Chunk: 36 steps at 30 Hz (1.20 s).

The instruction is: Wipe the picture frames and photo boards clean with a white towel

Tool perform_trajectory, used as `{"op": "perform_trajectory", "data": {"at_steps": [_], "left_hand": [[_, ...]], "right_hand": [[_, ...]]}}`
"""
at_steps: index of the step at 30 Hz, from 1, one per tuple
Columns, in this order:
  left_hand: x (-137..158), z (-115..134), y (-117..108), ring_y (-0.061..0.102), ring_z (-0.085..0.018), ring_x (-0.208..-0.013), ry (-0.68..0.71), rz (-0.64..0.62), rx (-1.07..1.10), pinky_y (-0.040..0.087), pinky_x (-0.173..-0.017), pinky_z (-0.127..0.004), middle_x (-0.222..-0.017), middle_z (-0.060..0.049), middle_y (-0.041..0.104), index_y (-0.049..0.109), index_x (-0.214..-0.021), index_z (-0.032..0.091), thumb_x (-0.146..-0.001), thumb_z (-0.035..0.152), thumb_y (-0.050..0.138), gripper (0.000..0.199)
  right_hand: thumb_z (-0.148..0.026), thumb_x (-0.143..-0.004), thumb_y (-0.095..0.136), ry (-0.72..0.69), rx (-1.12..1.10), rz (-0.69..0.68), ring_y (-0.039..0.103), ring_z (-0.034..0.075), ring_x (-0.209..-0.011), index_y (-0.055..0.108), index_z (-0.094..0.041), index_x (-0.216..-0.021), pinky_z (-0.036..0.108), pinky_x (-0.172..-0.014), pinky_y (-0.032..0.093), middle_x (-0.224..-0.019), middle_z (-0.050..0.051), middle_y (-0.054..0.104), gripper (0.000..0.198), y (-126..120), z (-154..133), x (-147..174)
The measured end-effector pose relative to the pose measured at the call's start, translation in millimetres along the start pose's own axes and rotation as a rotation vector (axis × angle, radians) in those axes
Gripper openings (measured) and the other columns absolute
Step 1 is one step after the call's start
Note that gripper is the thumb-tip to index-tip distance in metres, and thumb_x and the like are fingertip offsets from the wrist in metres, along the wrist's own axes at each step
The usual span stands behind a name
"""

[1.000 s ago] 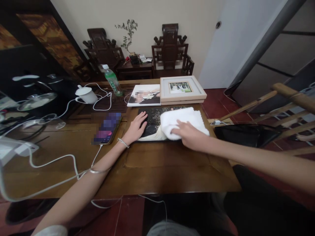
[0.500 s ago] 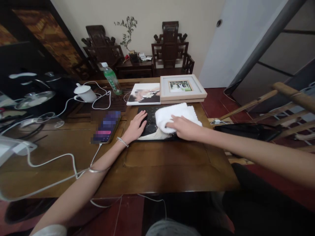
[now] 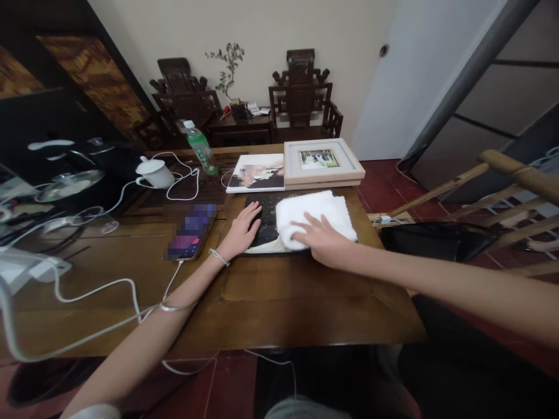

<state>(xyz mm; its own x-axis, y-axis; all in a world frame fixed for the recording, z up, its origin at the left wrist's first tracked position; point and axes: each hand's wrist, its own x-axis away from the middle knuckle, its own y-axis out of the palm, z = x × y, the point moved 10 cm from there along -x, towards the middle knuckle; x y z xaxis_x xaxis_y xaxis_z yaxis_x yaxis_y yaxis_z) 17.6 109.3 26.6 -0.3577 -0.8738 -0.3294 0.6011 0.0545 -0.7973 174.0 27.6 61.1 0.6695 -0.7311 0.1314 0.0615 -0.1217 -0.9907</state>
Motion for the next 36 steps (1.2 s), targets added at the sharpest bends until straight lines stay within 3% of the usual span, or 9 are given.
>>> {"op": "perform_trajectory", "data": {"at_steps": [4, 8, 13, 20, 24, 27, 31, 36], "left_hand": [[0.2, 0.3, -0.1, 0.033, -0.024, -0.143, -0.002, 0.005, -0.004, 0.028, -0.115, -0.05, -0.151, -0.013, 0.042, 0.05, -0.137, 0.018, -0.097, 0.039, 0.036, 0.048], [-0.3, 1.1, -0.2, 0.034, -0.025, -0.142, 0.007, 0.013, -0.008, 0.028, -0.116, -0.049, -0.15, -0.015, 0.042, 0.051, -0.136, 0.014, -0.097, 0.039, 0.036, 0.049], [-0.5, 0.2, 0.1, 0.034, -0.025, -0.142, 0.007, 0.018, 0.002, 0.028, -0.115, -0.051, -0.15, -0.015, 0.042, 0.051, -0.136, 0.016, -0.096, 0.039, 0.037, 0.048], [0.2, -1.1, 0.0, 0.033, -0.025, -0.143, 0.0, 0.014, 0.015, 0.028, -0.116, -0.051, -0.151, -0.013, 0.041, 0.05, -0.137, 0.019, -0.097, 0.04, 0.037, 0.048], [0.2, -2.8, -0.6, 0.033, -0.024, -0.143, -0.004, 0.001, 0.028, 0.026, -0.117, -0.049, -0.152, -0.012, 0.04, 0.049, -0.138, 0.019, -0.096, 0.039, 0.037, 0.048], [0.3, -3.9, 0.5, 0.031, -0.023, -0.144, -0.002, -0.019, 0.049, 0.024, -0.118, -0.049, -0.153, -0.012, 0.038, 0.047, -0.14, 0.019, -0.095, 0.036, 0.038, 0.049], [0.4, -4.8, 2.2, 0.03, -0.024, -0.144, -0.01, -0.024, 0.05, 0.024, -0.117, -0.051, -0.153, -0.013, 0.038, 0.047, -0.14, 0.017, -0.095, 0.036, 0.036, 0.049], [0.0, -3.3, 3.3, 0.031, -0.025, -0.144, -0.022, -0.01, 0.04, 0.026, -0.116, -0.052, -0.152, -0.013, 0.039, 0.047, -0.139, 0.017, -0.096, 0.037, 0.034, 0.049]], "right_hand": [[0.007, -0.067, 0.046, -0.107, -0.039, -0.034, 0.018, 0.044, -0.142, 0.057, -0.021, -0.126, 0.071, -0.103, 0.027, -0.155, 0.009, 0.034, 0.066, 11.9, -38.7, 45.6], [0.005, -0.067, 0.048, -0.142, -0.087, -0.054, 0.026, 0.042, -0.14, 0.059, -0.024, -0.123, 0.065, -0.101, 0.035, -0.153, 0.008, 0.038, 0.063, 10.3, -47.3, 57.3], [0.006, -0.07, 0.041, -0.068, -0.082, 0.055, 0.045, 0.034, -0.127, 0.062, -0.021, -0.116, 0.05, -0.093, 0.042, -0.123, 0.013, 0.063, 0.057, -9.5, -14.8, 22.4], [0.002, -0.075, 0.043, 0.029, -0.02, 0.075, 0.057, 0.028, -0.102, 0.059, -0.018, -0.124, 0.034, -0.074, 0.04, -0.109, 0.016, 0.064, 0.055, -27.6, 41.1, -51.5], [0.003, -0.076, 0.041, 0.044, -0.005, 0.091, 0.054, 0.029, -0.107, 0.057, -0.018, -0.128, 0.038, -0.081, 0.04, -0.112, 0.017, 0.063, 0.058, -28.2, 52.4, -67.5], [0.007, -0.072, 0.039, 0.028, 0.004, 0.088, 0.043, 0.035, -0.125, 0.055, -0.018, -0.129, 0.052, -0.091, 0.038, -0.128, 0.017, 0.058, 0.064, -19.5, 40.0, -54.5], [0.01, -0.068, 0.038, -0.009, -0.012, 0.034, 0.025, 0.042, -0.139, 0.054, -0.018, -0.129, 0.066, -0.101, 0.031, -0.153, 0.012, 0.037, 0.068, -3.5, 3.9, -11.3], [0.006, -0.068, 0.041, -0.12, -0.066, -0.028, 0.027, 0.043, -0.138, 0.056, -0.019, -0.124, 0.065, -0.1, 0.035, -0.152, 0.009, 0.04, 0.063, 2.6, -44.3, 37.5]]}}
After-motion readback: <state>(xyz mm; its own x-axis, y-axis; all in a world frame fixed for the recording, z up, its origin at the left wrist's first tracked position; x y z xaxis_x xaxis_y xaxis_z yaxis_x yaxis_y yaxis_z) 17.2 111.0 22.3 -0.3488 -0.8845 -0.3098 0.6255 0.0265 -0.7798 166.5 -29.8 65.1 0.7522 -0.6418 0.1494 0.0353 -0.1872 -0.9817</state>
